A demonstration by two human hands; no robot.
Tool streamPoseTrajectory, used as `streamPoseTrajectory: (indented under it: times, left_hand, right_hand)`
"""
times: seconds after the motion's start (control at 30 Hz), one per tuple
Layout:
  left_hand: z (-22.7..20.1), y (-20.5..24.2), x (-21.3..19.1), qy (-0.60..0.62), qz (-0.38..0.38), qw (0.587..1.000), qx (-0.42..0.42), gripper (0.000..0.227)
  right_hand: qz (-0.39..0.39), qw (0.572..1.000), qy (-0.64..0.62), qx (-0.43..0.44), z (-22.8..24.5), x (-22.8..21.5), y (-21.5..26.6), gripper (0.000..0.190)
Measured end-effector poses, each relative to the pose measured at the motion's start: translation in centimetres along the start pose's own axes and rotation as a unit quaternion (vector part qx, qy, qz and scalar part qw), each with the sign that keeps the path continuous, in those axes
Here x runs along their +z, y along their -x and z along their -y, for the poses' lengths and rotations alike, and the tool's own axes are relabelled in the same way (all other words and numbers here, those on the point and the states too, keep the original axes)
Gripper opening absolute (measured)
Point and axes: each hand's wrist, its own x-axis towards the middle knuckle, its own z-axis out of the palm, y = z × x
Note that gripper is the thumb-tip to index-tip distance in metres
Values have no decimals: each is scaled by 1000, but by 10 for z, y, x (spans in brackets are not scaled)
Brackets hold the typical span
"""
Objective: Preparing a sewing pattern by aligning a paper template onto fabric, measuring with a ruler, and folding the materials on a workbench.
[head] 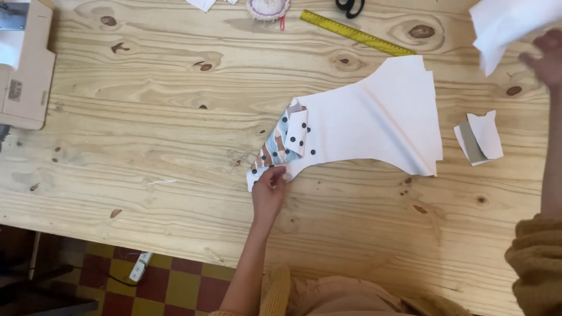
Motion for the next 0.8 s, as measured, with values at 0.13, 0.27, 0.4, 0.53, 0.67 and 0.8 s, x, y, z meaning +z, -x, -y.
streamPoseTrajectory:
  times: [0.13, 0.27, 0.4, 0.53, 0.67, 0.8]
  left_hand:
    - [21, -17, 1, -187, -92, 963, 172, 32]
    - [11, -34, 19, -330, -120, 910, 222, 67]
    - [24, -59, 28, -347, -135, 893, 254, 75]
    - [50, -83, 25, -344, -188, 861, 324, 38]
    - [32, -99, 8, -239, -196, 897, 317, 15]
    - [-6, -104, -46, -187, -151, 967, 89, 30]
  right_hand:
    - [-125, 968, 217, -10, -69, 72, 76, 29]
    - [-162, 921, 349, -64, -167, 62, 135, 37]
    - [-200, 818, 537, -51, -192, 82, 176, 50]
    - [-206, 804, 555, 57, -186, 133, 194, 48]
    - [-166, 826, 535, 59, -157, 151, 202, 47]
    - [-120, 902, 415, 15, -99, 163, 239, 43]
